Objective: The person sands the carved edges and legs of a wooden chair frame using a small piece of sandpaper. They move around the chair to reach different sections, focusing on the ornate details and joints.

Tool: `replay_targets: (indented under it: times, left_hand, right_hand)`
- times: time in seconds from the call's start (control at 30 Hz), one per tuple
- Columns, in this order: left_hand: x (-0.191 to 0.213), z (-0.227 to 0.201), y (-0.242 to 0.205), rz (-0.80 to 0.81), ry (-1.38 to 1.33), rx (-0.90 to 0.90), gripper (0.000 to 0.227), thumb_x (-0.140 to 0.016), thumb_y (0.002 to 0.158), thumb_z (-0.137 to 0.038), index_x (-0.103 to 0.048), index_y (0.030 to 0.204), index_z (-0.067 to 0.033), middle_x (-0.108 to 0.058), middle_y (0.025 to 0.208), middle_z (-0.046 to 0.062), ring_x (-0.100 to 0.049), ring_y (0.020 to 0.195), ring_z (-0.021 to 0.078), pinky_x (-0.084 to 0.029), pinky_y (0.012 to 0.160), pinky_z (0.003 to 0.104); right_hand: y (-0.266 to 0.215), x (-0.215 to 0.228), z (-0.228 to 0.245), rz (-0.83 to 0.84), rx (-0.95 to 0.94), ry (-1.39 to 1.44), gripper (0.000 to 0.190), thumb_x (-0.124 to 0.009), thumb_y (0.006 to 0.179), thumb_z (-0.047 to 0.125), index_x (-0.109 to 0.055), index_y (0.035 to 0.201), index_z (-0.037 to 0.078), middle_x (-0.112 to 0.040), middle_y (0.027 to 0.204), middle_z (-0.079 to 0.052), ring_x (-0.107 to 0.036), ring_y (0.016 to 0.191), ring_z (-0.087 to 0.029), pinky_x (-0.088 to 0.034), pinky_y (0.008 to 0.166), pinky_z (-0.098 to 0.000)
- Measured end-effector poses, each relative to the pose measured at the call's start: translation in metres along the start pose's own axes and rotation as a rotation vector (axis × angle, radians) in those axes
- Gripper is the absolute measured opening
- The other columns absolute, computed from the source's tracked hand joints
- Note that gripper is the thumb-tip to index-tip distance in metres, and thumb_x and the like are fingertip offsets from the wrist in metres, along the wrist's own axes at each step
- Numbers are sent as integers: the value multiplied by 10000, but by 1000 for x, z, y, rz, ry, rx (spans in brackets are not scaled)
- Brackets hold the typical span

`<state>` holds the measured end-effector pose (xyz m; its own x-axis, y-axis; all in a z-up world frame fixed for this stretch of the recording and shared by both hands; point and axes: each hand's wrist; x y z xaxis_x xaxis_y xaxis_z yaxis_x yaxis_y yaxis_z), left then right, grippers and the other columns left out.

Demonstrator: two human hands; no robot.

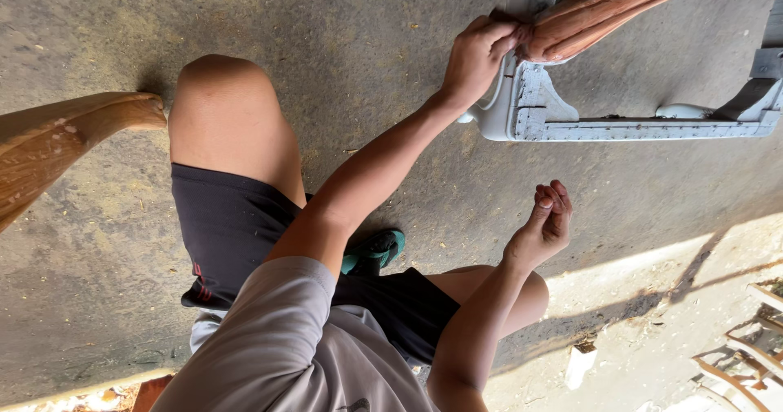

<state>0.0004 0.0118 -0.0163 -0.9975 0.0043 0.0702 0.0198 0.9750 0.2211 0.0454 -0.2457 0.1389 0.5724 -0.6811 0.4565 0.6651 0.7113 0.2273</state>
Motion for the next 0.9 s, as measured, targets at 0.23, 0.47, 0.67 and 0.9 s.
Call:
replay_targets:
  times: [0.23,0.47,0.67,0.9]
  left_hand:
    - [3,-38,27,-53,-353,-193,195,-715,962,-173,-753,1149,-135,-771,1030,5,-755,845,98,-617,755,261]
    - [-11,-19,16,-172,-428,-90,173,-710,963,-159,-749,1131,-136,-772,1097,8,-770,995,126,-614,902,279]
    - [-26,7,-12,-194,-354,74,170,-704,961,-134,-748,1124,-125,-784,1101,26,-780,978,137,-612,907,282]
    - [-27,8,-16,-252,-544,-6,139,-651,984,-100,-697,1111,-67,-737,1151,98,-748,1034,194,-657,938,305]
  right_hand:
    - [3,3,-7,-6,-32,5,343,-617,1097,255,-686,1181,-70,-625,1366,-174,-705,1161,-261,-625,1030,-408]
    - [1,2,-15,-14,-67,3,352,-634,1083,271,-688,1172,-66,-643,1358,-162,-707,1140,-257,-629,1011,-411]
    - [-1,1,-16,-1,-83,-17,339,-627,1080,265,-694,1171,-55,-659,1346,-161,-718,1129,-253,-628,989,-411]
    - [1,-8,-16,-14,-102,-30,357,-647,1067,285,-691,1198,-45,-671,1326,-159,-723,1118,-246,-636,1003,-422]
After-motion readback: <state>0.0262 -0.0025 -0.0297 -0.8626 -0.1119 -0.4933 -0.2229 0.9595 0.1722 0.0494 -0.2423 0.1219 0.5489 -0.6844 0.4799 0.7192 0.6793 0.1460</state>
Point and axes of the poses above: each hand's wrist, its own y-axis towards the middle knuckle, its own x-axis out of the back of the hand, z = x × y
